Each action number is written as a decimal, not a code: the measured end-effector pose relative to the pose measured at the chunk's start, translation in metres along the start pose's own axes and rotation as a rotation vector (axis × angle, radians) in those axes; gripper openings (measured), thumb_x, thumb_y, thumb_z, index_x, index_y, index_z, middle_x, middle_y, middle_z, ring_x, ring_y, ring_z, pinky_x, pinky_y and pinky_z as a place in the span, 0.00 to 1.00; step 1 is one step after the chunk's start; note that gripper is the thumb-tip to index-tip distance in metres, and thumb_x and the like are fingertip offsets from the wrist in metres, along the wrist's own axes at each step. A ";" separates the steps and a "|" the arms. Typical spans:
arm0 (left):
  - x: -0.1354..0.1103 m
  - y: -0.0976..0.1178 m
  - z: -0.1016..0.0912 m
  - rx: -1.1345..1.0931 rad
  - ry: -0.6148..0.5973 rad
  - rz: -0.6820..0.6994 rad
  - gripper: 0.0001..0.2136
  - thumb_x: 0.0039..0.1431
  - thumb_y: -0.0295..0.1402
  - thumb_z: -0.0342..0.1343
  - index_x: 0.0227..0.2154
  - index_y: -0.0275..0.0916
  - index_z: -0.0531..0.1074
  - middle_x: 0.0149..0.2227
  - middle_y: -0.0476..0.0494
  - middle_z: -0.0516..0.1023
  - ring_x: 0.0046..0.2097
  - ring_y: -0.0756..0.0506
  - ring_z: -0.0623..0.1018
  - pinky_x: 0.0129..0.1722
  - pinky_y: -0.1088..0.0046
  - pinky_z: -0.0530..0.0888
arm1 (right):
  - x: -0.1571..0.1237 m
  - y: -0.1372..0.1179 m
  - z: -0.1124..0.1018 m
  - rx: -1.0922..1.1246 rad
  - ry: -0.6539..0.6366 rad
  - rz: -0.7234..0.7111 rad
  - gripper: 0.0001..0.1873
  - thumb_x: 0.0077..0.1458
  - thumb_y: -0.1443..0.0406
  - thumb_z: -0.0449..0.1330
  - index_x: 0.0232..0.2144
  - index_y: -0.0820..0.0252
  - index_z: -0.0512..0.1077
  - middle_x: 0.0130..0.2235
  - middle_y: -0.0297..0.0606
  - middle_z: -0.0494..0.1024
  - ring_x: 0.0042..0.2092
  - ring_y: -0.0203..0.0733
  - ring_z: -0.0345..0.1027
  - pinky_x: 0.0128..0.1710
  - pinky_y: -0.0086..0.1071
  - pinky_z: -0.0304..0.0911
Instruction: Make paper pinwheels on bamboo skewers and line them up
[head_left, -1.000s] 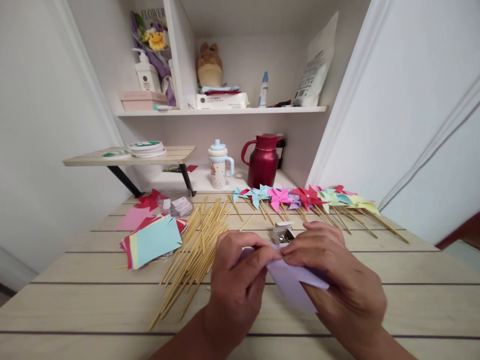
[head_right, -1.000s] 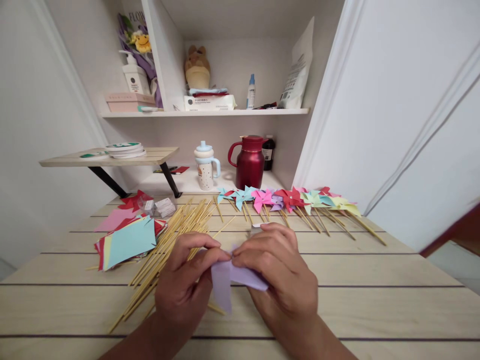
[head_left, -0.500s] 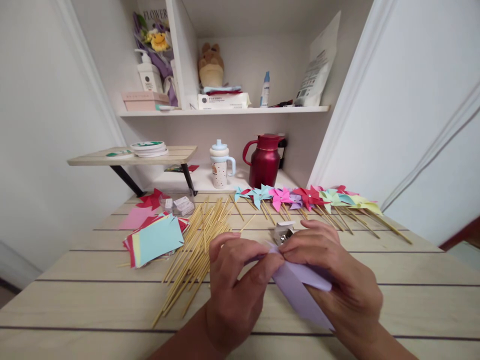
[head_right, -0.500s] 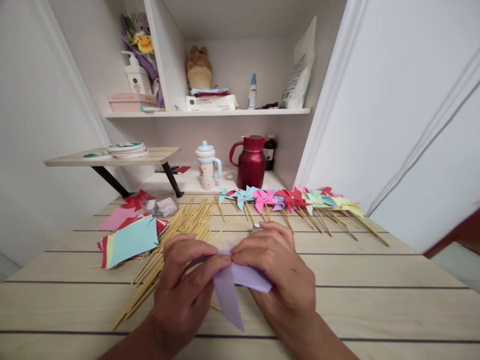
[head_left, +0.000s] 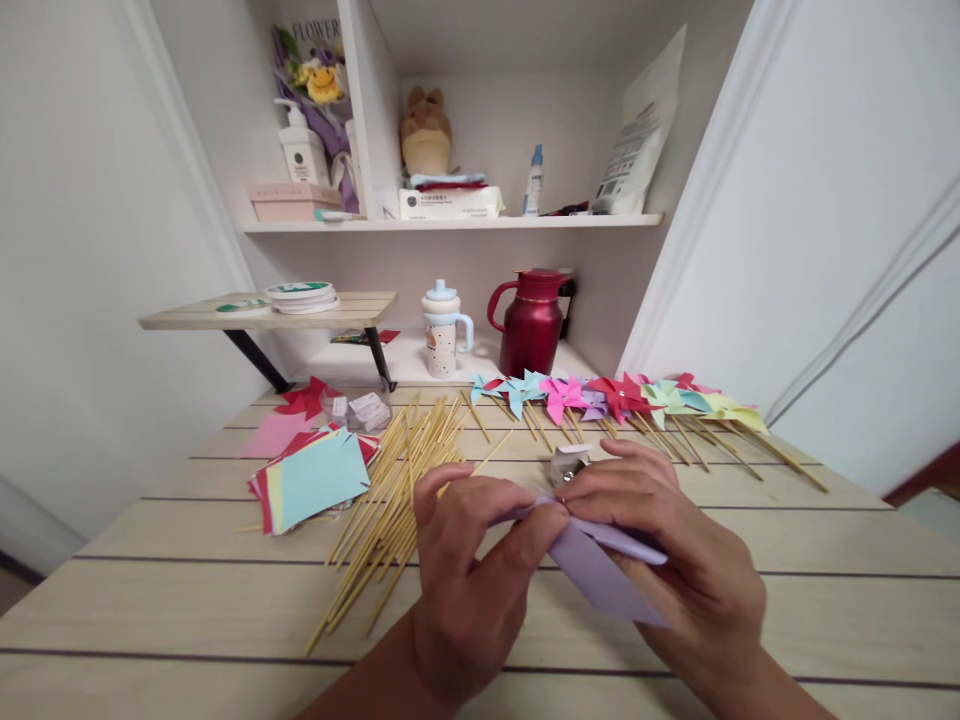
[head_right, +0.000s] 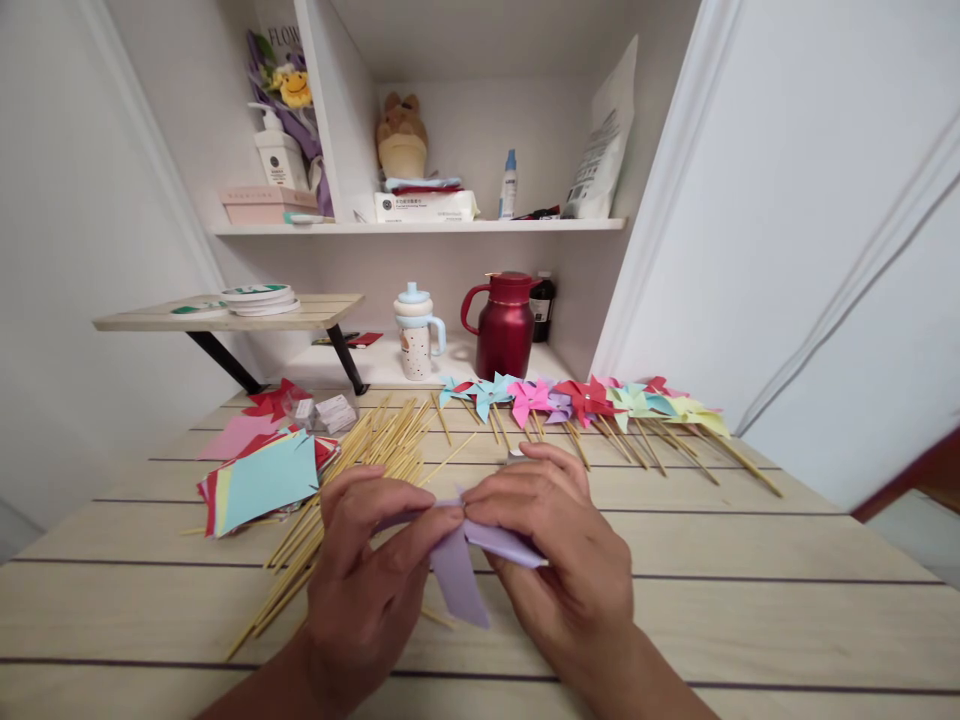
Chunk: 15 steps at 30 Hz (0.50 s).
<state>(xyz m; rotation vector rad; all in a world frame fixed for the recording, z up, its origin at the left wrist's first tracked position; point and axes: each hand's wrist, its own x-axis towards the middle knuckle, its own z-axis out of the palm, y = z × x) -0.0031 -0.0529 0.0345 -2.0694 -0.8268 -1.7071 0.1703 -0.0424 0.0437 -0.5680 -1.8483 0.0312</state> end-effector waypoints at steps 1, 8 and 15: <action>0.000 0.000 0.000 -0.005 -0.001 0.002 0.13 0.59 0.18 0.55 0.40 0.41 0.77 0.36 0.48 0.76 0.37 0.49 0.77 0.51 0.61 0.67 | 0.000 0.000 0.000 -0.012 0.012 0.004 0.12 0.56 0.74 0.58 0.38 0.54 0.74 0.35 0.35 0.81 0.37 0.44 0.75 0.54 0.51 0.57; 0.001 0.007 0.001 -0.034 -0.037 -0.031 0.10 0.58 0.19 0.58 0.41 0.36 0.77 0.37 0.45 0.76 0.40 0.48 0.75 0.51 0.63 0.69 | 0.000 0.004 -0.002 -0.136 0.082 -0.124 0.14 0.53 0.79 0.61 0.38 0.59 0.75 0.36 0.39 0.81 0.40 0.45 0.74 0.52 0.53 0.59; 0.000 0.008 0.005 -0.135 -0.033 -0.128 0.11 0.56 0.20 0.61 0.41 0.37 0.75 0.39 0.46 0.73 0.43 0.47 0.73 0.49 0.66 0.71 | -0.001 0.005 -0.005 -0.142 0.099 -0.168 0.14 0.51 0.80 0.63 0.37 0.62 0.76 0.39 0.41 0.80 0.42 0.46 0.73 0.52 0.55 0.61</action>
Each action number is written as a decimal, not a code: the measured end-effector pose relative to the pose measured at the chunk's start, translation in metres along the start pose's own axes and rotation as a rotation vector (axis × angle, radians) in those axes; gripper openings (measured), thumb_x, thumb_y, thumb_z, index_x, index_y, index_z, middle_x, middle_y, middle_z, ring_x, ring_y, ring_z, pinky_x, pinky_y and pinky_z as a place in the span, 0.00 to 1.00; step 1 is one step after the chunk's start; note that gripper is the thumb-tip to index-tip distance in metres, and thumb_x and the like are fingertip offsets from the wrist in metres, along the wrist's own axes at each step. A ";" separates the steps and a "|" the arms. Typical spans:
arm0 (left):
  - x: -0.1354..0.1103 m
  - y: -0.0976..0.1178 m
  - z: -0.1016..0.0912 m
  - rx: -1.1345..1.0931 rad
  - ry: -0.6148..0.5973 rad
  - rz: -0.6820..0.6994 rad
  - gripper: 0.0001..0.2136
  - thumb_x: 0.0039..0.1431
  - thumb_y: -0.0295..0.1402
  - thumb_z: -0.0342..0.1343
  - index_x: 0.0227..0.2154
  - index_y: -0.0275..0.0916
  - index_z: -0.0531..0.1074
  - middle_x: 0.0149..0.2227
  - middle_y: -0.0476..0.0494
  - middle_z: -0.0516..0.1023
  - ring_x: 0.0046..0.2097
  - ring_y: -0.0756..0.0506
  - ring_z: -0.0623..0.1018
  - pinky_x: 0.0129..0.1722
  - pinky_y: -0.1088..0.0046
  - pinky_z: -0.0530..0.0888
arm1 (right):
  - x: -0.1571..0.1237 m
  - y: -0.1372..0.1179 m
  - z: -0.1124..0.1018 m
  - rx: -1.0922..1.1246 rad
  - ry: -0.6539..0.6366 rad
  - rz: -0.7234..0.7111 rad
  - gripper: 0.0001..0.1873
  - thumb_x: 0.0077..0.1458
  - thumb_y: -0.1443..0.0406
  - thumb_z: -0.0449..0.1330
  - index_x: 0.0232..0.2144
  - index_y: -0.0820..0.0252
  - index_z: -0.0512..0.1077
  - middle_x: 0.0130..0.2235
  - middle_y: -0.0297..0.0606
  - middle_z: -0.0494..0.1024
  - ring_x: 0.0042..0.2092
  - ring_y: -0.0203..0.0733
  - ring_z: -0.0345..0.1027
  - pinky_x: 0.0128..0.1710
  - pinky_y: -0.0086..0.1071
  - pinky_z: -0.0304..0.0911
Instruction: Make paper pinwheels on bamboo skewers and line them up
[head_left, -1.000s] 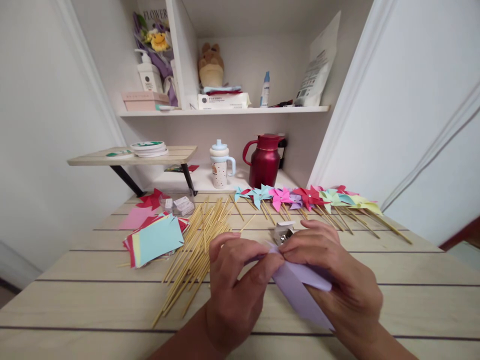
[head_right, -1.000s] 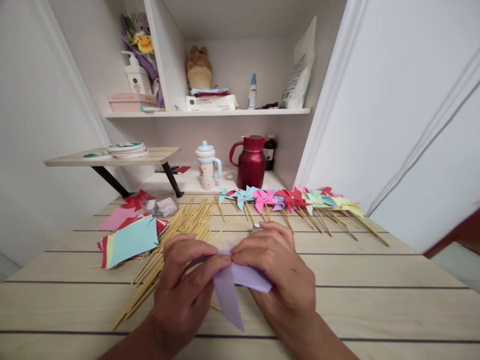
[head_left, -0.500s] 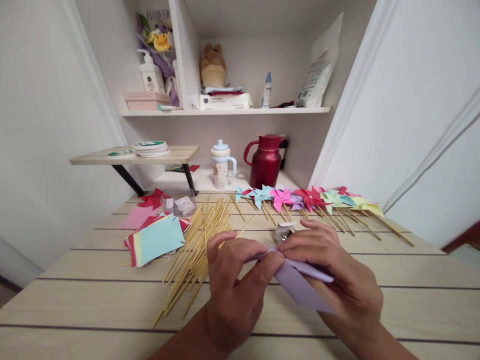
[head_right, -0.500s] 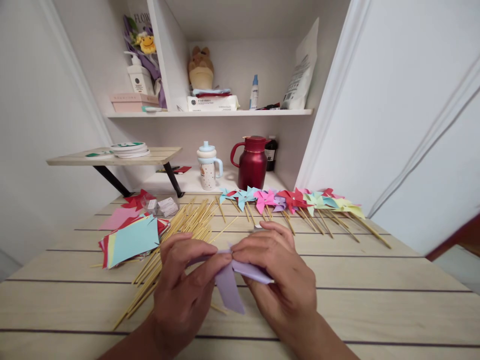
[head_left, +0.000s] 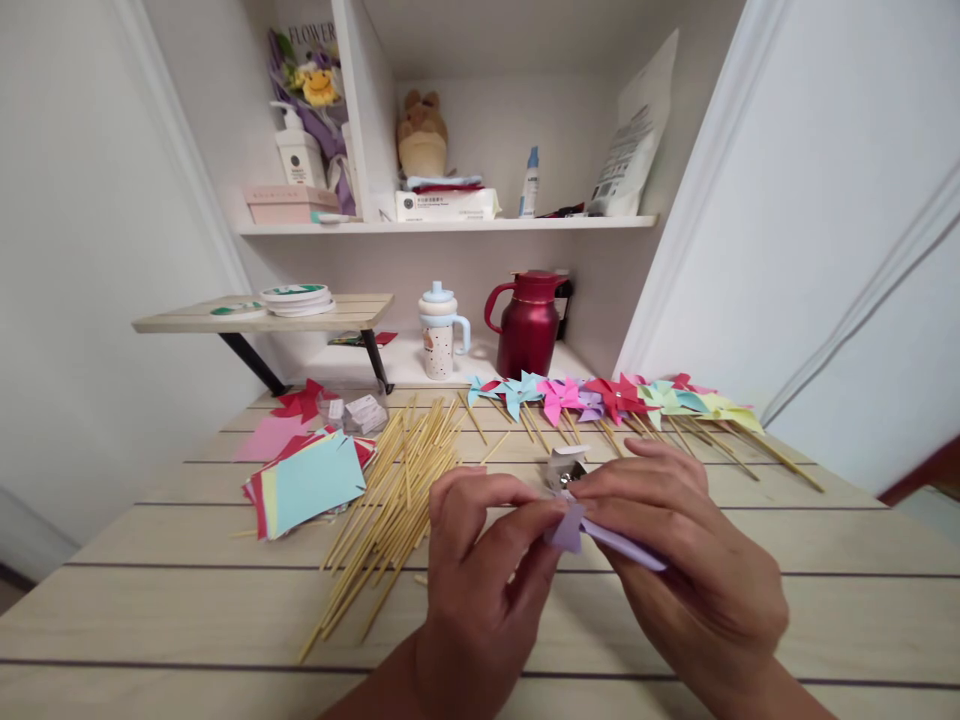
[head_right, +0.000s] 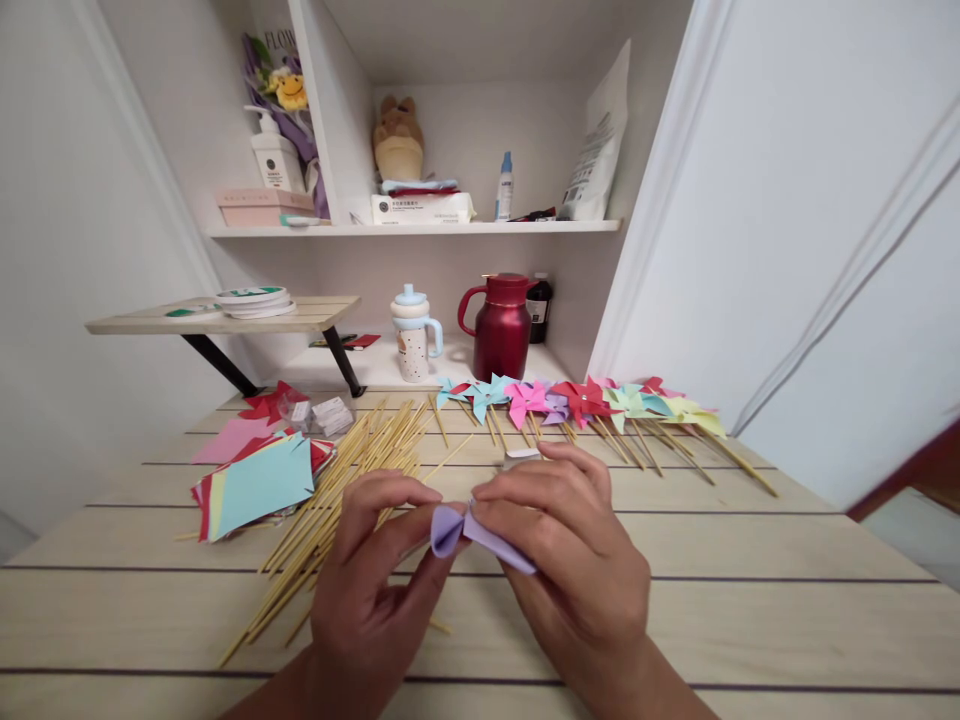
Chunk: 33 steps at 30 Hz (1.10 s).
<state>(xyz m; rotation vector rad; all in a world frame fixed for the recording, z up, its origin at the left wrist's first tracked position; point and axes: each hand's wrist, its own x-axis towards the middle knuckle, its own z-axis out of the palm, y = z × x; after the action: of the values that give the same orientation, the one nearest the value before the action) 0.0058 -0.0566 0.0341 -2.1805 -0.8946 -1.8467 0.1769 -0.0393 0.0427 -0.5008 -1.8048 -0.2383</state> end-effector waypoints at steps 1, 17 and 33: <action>0.000 0.000 0.001 -0.013 0.009 -0.014 0.12 0.56 0.20 0.61 0.42 0.38 0.74 0.40 0.46 0.72 0.44 0.47 0.73 0.48 0.67 0.71 | 0.000 0.000 0.000 -0.007 0.008 -0.006 0.14 0.51 0.80 0.63 0.37 0.62 0.76 0.39 0.41 0.80 0.42 0.46 0.72 0.51 0.55 0.61; 0.001 0.009 -0.003 0.060 0.050 0.074 0.12 0.56 0.23 0.62 0.43 0.37 0.73 0.47 0.42 0.70 0.50 0.43 0.72 0.54 0.59 0.70 | 0.001 -0.005 -0.004 -0.060 -0.013 -0.064 0.10 0.54 0.78 0.62 0.37 0.63 0.77 0.40 0.41 0.77 0.42 0.46 0.71 0.49 0.56 0.62; 0.003 0.006 -0.005 0.134 0.037 0.097 0.09 0.62 0.22 0.54 0.38 0.40 0.77 0.45 0.44 0.71 0.50 0.45 0.72 0.56 0.59 0.68 | 0.002 -0.006 -0.011 -0.089 -0.037 -0.091 0.15 0.51 0.80 0.59 0.39 0.62 0.76 0.42 0.40 0.76 0.43 0.46 0.71 0.50 0.53 0.61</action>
<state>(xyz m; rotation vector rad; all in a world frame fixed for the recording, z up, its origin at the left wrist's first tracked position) 0.0046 -0.0630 0.0398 -2.0659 -0.8626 -1.7248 0.1828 -0.0486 0.0483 -0.4891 -1.8613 -0.3753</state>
